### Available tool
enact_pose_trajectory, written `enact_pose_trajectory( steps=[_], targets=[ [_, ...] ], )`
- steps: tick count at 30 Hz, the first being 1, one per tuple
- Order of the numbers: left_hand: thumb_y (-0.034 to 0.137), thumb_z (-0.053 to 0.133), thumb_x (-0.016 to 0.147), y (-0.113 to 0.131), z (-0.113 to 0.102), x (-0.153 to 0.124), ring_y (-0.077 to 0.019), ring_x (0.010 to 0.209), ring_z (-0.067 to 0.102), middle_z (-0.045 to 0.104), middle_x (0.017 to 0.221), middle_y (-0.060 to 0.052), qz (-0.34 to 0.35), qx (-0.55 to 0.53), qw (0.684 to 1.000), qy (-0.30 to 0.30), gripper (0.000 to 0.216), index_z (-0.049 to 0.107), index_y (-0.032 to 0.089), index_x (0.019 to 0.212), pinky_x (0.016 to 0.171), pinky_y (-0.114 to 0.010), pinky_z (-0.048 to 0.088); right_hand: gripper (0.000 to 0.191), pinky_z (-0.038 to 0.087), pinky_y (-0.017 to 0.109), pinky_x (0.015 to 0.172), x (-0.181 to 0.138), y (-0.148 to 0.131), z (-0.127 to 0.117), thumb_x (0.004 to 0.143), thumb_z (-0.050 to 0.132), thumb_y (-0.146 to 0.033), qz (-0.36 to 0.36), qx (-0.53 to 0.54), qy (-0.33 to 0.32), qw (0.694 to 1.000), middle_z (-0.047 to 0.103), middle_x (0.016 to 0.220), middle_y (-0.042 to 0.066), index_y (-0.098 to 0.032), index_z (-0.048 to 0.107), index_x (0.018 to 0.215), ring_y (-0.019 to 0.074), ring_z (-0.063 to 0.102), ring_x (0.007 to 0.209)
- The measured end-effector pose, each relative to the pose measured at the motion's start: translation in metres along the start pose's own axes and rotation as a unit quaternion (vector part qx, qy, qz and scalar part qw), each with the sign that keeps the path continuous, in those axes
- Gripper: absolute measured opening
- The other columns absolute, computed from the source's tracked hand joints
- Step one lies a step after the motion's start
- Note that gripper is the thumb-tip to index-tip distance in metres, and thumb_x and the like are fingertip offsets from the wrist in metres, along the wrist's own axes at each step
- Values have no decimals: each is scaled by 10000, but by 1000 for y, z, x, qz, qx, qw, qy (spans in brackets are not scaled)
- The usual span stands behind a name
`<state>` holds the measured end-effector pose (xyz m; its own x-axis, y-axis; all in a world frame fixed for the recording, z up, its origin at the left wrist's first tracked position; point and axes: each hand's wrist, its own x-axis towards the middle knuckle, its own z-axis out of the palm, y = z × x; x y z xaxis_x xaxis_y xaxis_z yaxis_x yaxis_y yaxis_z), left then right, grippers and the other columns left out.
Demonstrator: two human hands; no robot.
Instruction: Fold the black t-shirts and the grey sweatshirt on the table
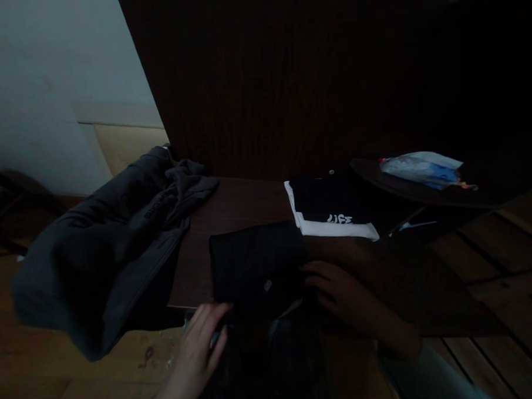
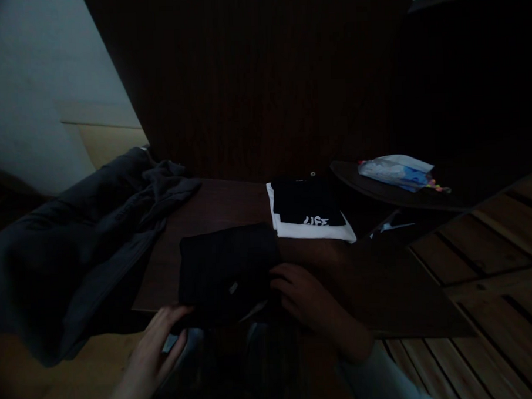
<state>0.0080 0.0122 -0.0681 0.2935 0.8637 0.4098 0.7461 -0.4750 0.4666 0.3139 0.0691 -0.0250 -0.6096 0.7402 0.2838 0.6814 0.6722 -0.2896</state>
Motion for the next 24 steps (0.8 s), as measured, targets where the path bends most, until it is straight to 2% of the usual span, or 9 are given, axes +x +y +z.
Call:
enact_pose_trajectory(
  steps=[4, 7, 10, 12, 14, 16, 19, 21, 24],
  targets=[
    [211, 461, 779, -3, 3, 9, -179, 756, 602, 598, 817, -49, -40, -21, 998, 52, 162, 515, 206, 931, 647, -291, 518, 296, 464, 410, 878, 40, 14, 0, 749, 439, -31, -18, -54, 38, 998, 562, 1137, 74, -215, 614, 902, 207, 505, 1086],
    [174, 464, 762, 7, 7, 23, -186, 788, 595, 598, 826, -60, -20, -54, 998, 8, 121, 528, 202, 861, 664, -298, 518, 277, 468, 405, 861, 68, 29, 1, 755, 422, -24, -14, -71, 80, 994, 544, 1140, 79, -204, 611, 850, 210, 497, 1079],
    [174, 472, 786, 23, 10, 35, -183, 903, 588, 608, 961, -69, 24, -85, 994, -64, 246, 508, 215, 1025, 765, -307, 510, 277, 482, 377, 830, 90, 42, 3, 758, 398, -23, -21, -58, 109, 992, 569, 1066, 75, -199, 603, 819, 196, 525, 1011],
    [212, 509, 793, 27, 10, 39, -181, 971, 572, 594, 1056, -64, 39, -91, 992, -75, 371, 437, 241, 1156, 826, -312, 493, 277, 470, 381, 853, 99, 50, 7, 764, 392, -30, -15, -46, 134, 990, 570, 1058, 66, -207, 600, 808, 195, 519, 1019],
    [215, 500, 805, 21, 8, 37, -177, 981, 569, 584, 1077, -60, 19, -81, 996, -28, 407, 395, 251, 1197, 834, -309, 488, 273, 454, 385, 879, 104, 59, 12, 767, 390, -36, -1, -33, 154, 988, 559, 1076, 64, -208, 598, 809, 196, 510, 1040],
    [186, 437, 824, 7, 3, 30, -172, 956, 574, 578, 1042, -65, -28, -60, 995, 72, 342, 408, 234, 1161, 812, -311, 492, 265, 452, 382, 880, 104, 67, 19, 765, 389, -38, 14, -16, 165, 986, 552, 1081, 71, -198, 596, 805, 195, 517, 1032],
    [219, 407, 822, -20, -10, 16, -185, 921, 571, 560, 985, -73, -121, -15, 970, 211, 241, 439, 203, 1060, 778, -337, 494, 262, 457, 373, 861, 101, 76, 29, 759, 380, -35, 28, 13, 178, 984, 545, 1082, 74, -190, 590, 787, 190, 533, 1009],
    [298, 441, 806, -33, -19, 11, -184, 826, 584, 571, 898, -57, -168, 11, 962, 217, 195, 478, 199, 971, 708, -326, 503, 262, 455, 369, 855, 99, 80, 33, 756, 377, -35, 28, 34, 186, 982, 543, 1084, 72, -190, 587, 780, 186, 537, 1005],
    [438, 494, 758, -40, -28, 15, -194, 746, 592, 601, 824, -47, -199, 36, 967, 156, 284, 534, 191, 893, 662, -331, 503, 253, 445, 364, 857, 98, 81, 35, 748, 380, -37, 32, 59, 195, 978, 545, 1074, 77, -184, 585, 772, 185, 541, 995]
  ],
)
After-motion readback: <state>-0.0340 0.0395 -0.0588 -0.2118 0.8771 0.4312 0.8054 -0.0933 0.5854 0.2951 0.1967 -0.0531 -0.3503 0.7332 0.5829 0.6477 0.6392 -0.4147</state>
